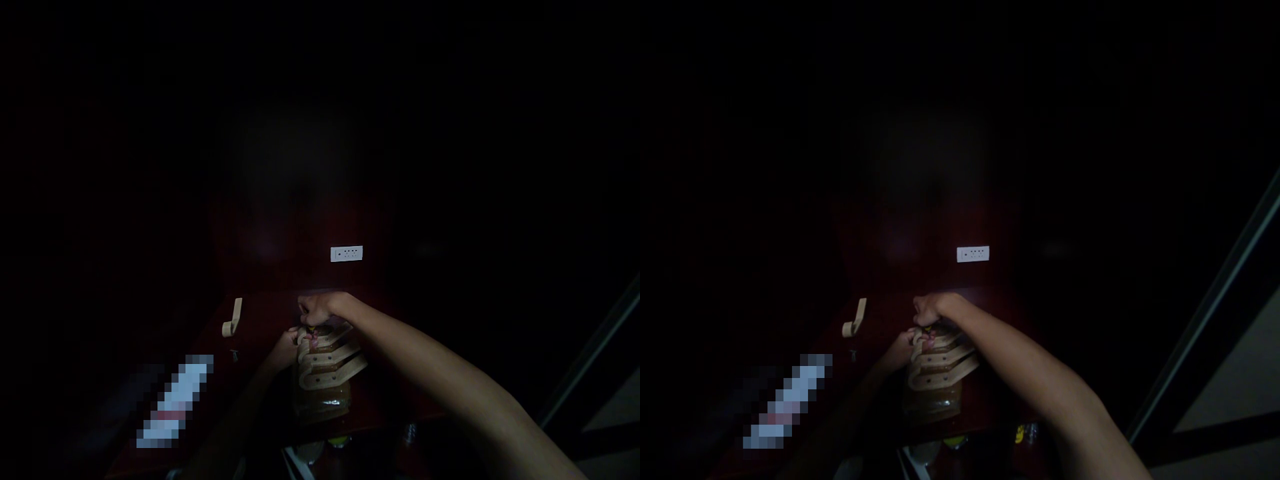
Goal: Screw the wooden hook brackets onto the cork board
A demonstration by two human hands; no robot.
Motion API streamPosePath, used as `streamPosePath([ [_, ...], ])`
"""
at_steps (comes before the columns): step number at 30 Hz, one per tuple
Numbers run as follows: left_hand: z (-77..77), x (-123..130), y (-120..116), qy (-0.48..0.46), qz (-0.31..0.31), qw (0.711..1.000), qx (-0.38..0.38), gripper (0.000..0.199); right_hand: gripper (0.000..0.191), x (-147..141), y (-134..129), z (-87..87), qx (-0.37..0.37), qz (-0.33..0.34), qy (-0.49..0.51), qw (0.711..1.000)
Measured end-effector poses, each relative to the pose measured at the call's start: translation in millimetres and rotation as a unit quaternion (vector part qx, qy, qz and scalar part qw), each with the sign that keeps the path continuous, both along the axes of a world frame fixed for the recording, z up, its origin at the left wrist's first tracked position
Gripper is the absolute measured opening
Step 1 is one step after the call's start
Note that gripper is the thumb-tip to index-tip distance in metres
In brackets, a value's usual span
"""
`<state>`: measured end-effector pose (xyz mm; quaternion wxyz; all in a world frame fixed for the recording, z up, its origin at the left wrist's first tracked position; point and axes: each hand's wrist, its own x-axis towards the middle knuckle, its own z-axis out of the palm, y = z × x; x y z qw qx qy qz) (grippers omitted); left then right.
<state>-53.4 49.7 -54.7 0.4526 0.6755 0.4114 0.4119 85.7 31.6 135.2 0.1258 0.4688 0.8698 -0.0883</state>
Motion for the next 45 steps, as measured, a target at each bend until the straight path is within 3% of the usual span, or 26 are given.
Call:
streamPosePath([
  [9,5.7,-1,-2,0.0,-0.031,0.999,0.01,0.034,0.046,7,6,-9.4,-0.019,-0.005,0.033,0.999],
  [17,3.9,2,-2,-0.019,-0.024,0.999,-0.014,0.036,0.028,-4,12,-3.5,-0.004,-0.014,-0.034,0.999],
  [23,5.1,0,-3,0.002,-0.023,1.0,0.009,0.036,0.03,-8,14,-2.7,-0.015,-0.016,-0.039,0.999],
  [30,0.3,-3,2,0.01,-0.054,0.998,0.03,0.033,0.023,-1,14,-6.0,-0.049,-0.019,-0.031,0.998],
  [41,-0.4,-4,2,-0.031,-0.107,0.994,-0.004,0.037,0.029,12,17,-12.2,-0.056,-0.001,-0.004,0.998],
  [45,-0.5,-5,4,-0.008,-0.099,0.995,0.017,0.039,0.027,16,18,-13.8,-0.064,-0.006,-0.011,0.998],
])
